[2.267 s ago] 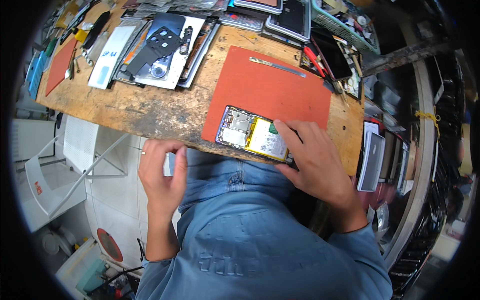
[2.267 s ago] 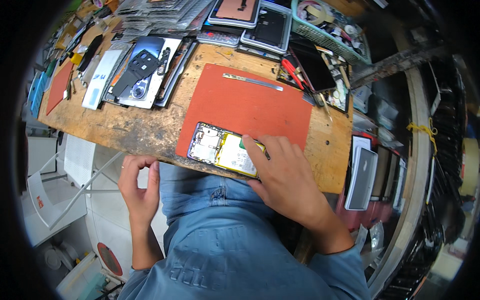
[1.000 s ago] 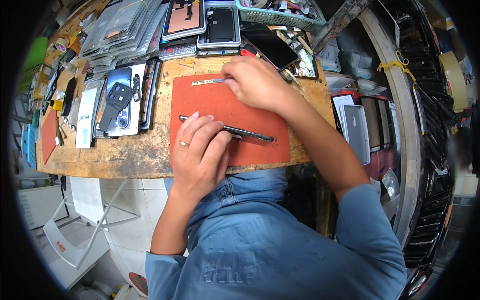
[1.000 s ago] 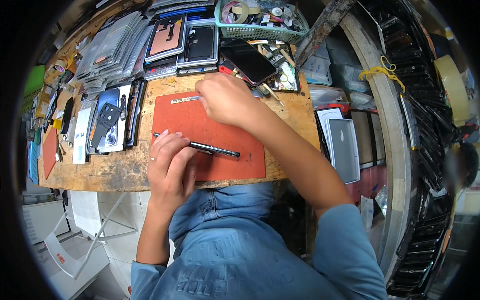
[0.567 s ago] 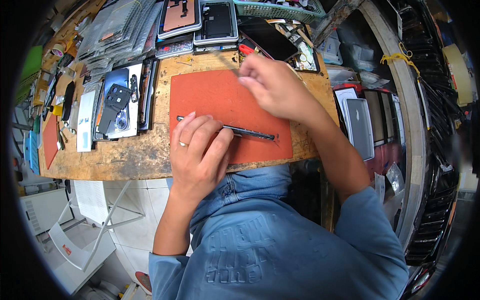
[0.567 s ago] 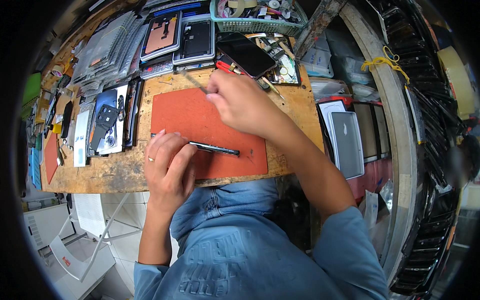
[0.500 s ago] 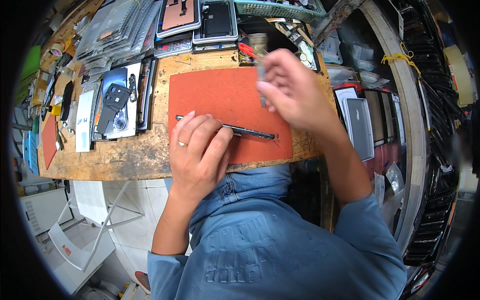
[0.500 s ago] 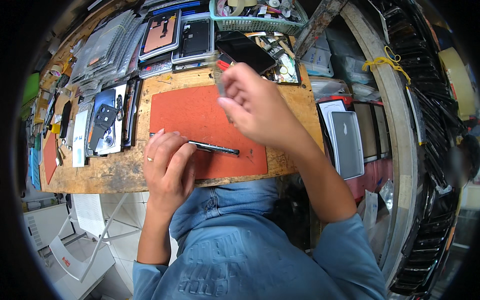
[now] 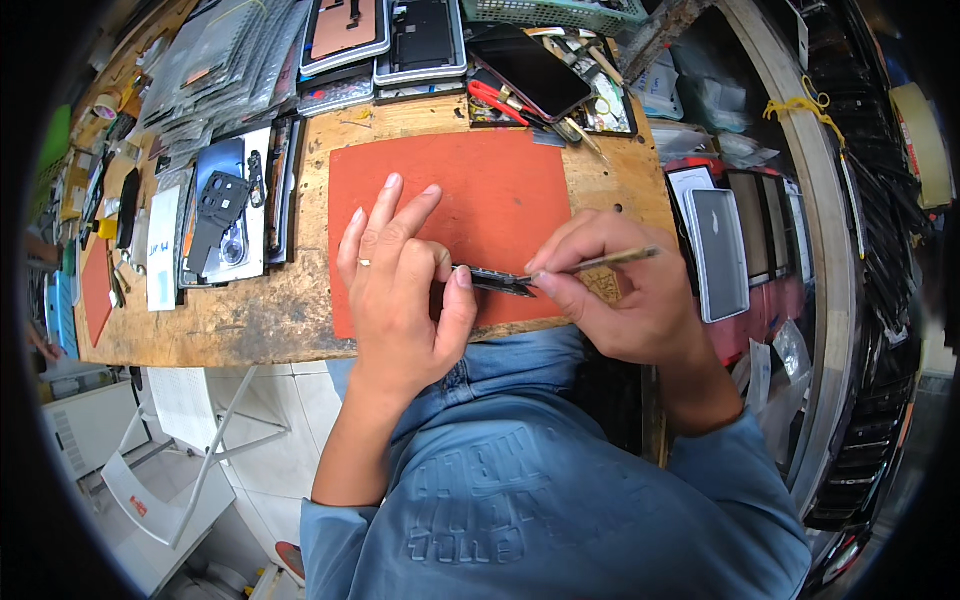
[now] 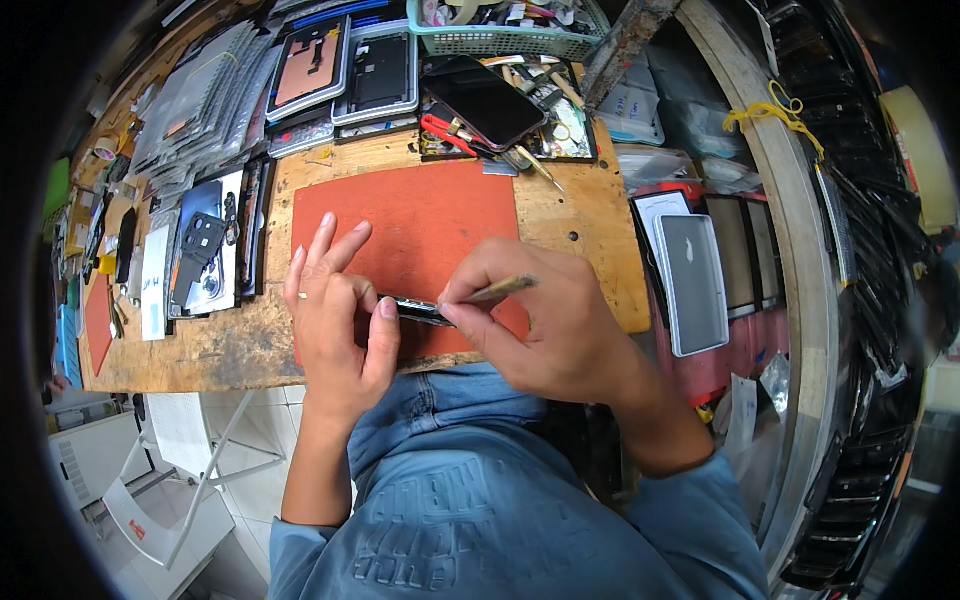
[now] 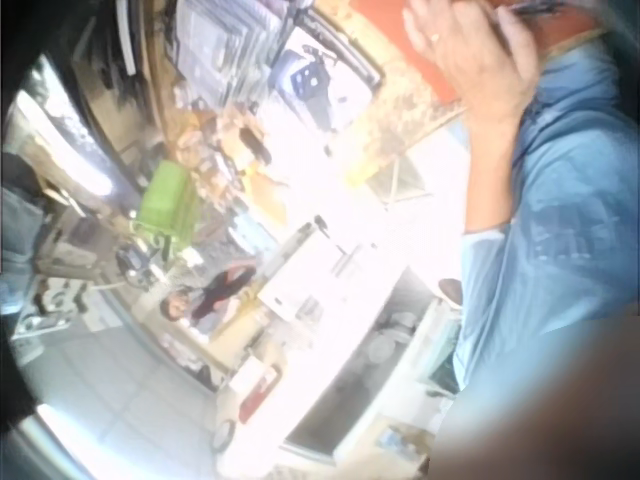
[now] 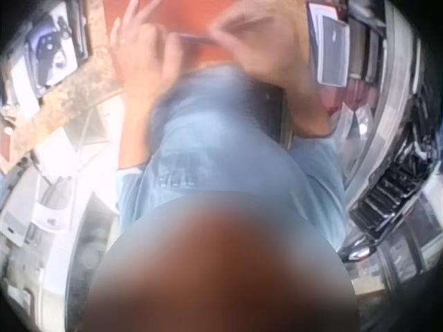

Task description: The person disassembles a smartphone by prying open the back cover and removing internal components. They use a metal prying tool and a screwdriver to separate the casing and handle the battery and motherboard. The person places the removed parts on the workbench and continues to manipulate the phone frame.

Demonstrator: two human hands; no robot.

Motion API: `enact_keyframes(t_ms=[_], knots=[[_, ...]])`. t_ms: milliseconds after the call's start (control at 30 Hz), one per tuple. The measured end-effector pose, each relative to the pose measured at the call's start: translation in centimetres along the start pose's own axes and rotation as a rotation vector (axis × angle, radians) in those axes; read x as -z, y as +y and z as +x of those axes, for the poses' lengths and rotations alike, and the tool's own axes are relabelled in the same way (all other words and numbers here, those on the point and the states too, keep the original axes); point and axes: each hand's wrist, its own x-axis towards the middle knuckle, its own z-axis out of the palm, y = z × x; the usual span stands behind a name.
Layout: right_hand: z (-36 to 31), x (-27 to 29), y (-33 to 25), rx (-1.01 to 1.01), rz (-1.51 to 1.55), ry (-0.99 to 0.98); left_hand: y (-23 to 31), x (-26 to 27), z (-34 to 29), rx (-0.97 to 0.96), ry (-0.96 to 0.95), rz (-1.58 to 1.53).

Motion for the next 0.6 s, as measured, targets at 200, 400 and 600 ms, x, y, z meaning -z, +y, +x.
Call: enact_keyframes(t_ms=[200, 400, 600], knots=[[-0.5, -1.1, 0.7, 0.058, -0.028, 0.021, 1.0, -0.3, -1.1, 0.154, 0.121, 0.047], [-1.4, -2.4, 0.2, 0.136, -0.128, 0.024, 0.3, -3.1, -2.9, 0.367, 0.461, -0.390], [-2.1, -3.0, -0.5, 0.164, -0.212, 0.058, 0.7, -3.7, -2.5, 0.468, 0.679, -0.639]])
